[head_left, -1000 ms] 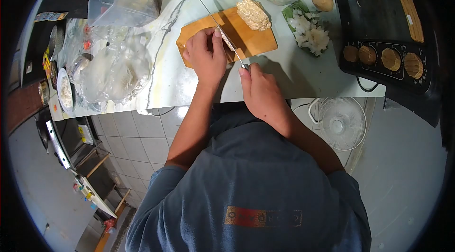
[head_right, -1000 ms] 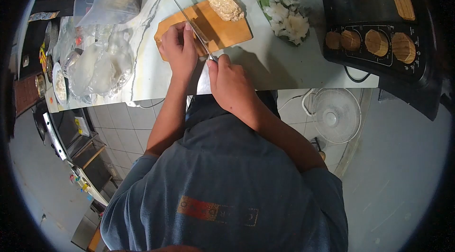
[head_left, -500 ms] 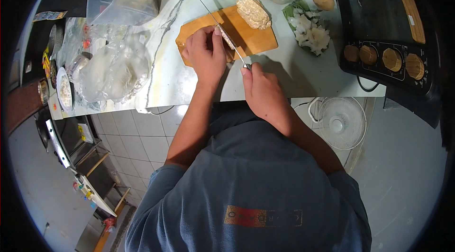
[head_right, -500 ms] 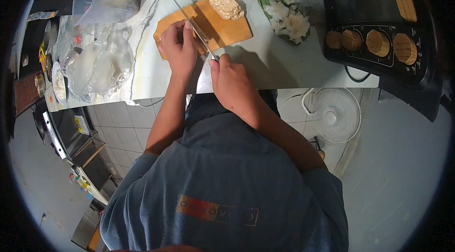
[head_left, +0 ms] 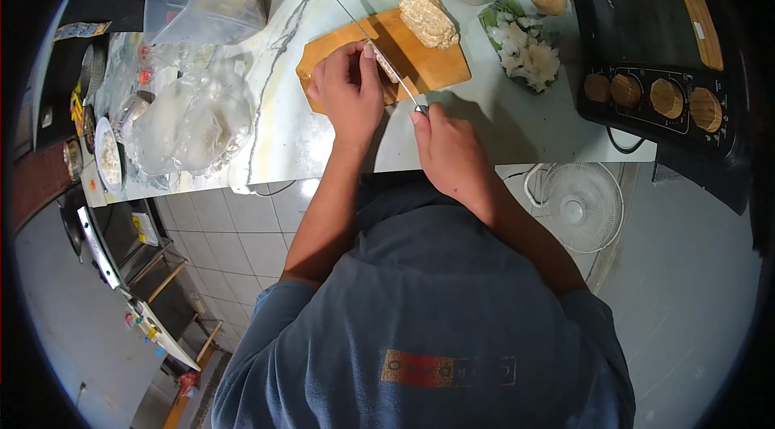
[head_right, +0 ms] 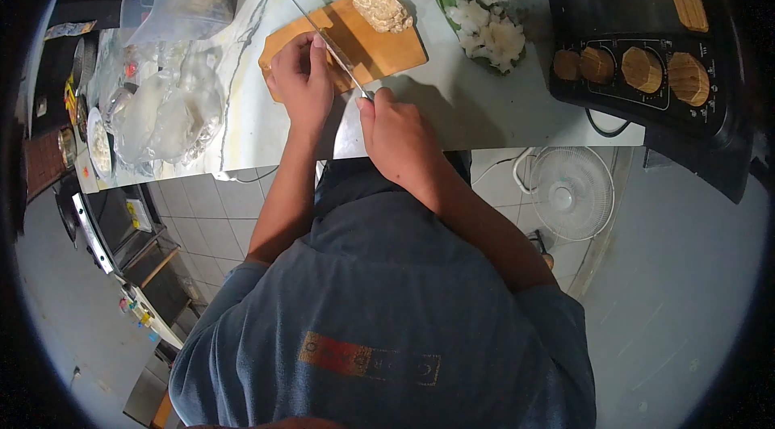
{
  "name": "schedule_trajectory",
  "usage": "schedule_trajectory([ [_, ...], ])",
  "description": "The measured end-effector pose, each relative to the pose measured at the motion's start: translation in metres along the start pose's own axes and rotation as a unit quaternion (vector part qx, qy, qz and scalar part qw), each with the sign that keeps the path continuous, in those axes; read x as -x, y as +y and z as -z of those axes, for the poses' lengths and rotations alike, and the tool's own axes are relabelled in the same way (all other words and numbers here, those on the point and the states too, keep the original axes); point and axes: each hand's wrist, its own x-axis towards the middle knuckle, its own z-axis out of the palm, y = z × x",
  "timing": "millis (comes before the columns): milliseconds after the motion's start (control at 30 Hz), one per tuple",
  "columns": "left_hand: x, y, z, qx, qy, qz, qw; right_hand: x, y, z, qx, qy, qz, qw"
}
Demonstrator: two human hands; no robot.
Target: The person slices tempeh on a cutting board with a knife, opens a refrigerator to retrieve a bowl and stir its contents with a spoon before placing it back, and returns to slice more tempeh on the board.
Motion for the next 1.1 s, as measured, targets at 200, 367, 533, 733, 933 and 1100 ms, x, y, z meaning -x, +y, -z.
schedule_trajectory([
  [200, 0.001, 0.001, 0.001, -0.001, -0.003, 0.003, 1.0, 0.003, -0.001, 0.003, 0.009, 0.019, 0.018, 1.0],
  [367, 0.0, -0.003, -0.001, 0.02, -0.004, 0.01, 1.0, -0.001, 0.004, -0.002, 0.004, 0.014, 0.009, 1.0],
  [533, 0.0, -0.002, 0.0, 0.002, 0.001, 0.006, 1.0, 0.0, 0.003, -0.002, 0.012, 0.011, -0.006, 1.0],
  [733, 0.001, -0.002, -0.001, 0.007, 0.015, -0.003, 1.0, -0.003, 0.002, -0.001, 0.009, -0.002, -0.002, 1.0],
  [933, 0.002, -0.002, -0.001, -0.004, 0.015, -0.008, 1.0, -0.002, 0.001, 0.0, -0.002, 0.006, 0.006, 1.0],
  [1100, 0.002, -0.004, -0.001, 0.009, 0.022, -0.008, 1.0, -0.004, 0.0, -0.003, -0.003, 0.009, -0.001, 1.0],
])
